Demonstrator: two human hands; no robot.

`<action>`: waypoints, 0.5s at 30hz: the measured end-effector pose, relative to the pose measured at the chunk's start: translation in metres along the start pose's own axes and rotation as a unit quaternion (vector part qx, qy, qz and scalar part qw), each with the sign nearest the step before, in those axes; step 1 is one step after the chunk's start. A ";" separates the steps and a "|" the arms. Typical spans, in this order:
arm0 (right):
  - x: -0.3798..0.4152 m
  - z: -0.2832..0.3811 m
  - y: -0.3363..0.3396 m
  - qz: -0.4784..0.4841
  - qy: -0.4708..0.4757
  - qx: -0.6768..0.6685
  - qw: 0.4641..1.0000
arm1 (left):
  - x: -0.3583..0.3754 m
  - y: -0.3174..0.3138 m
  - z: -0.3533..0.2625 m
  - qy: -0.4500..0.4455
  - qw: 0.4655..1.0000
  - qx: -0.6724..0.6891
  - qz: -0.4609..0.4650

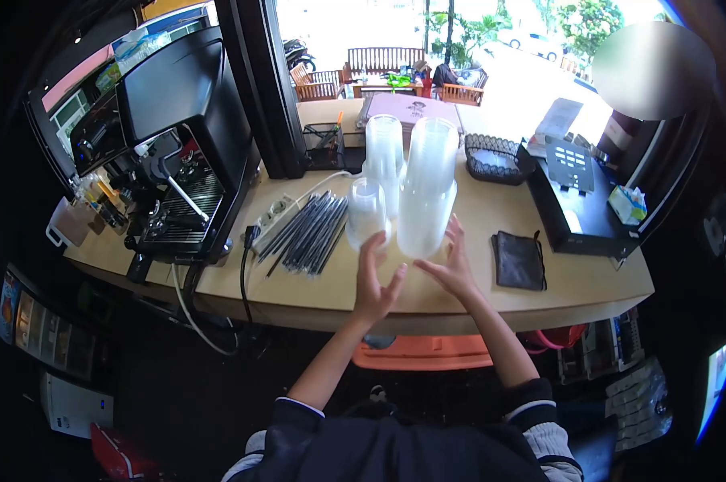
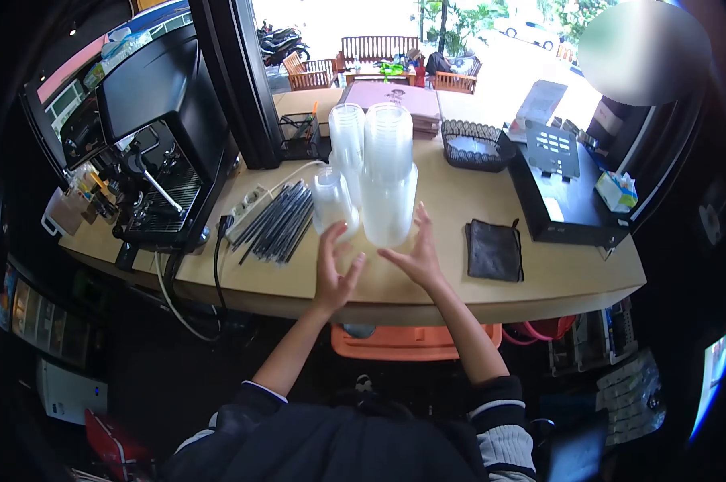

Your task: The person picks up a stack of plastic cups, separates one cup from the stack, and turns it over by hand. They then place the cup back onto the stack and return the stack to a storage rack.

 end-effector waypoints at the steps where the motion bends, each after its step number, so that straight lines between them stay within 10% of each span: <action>1: -0.012 -0.002 -0.006 0.017 0.049 0.006 0.999 | 0.000 -0.008 0.014 0.028 0.998 0.016 0.049; 15: -0.037 -0.002 -0.007 0.090 -0.008 -0.064 0.994 | -0.004 -0.029 0.035 0.090 0.979 -0.045 0.178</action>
Point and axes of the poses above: each hand's wrist, its own x-axis away from the middle knuckle, its own y-axis out of the back of the hand, z = x × y, the point moved 3 cm from there along -x, towards the middle knuckle, and after that the axes turned 2 degrees about -z, right-handed, at the moved point
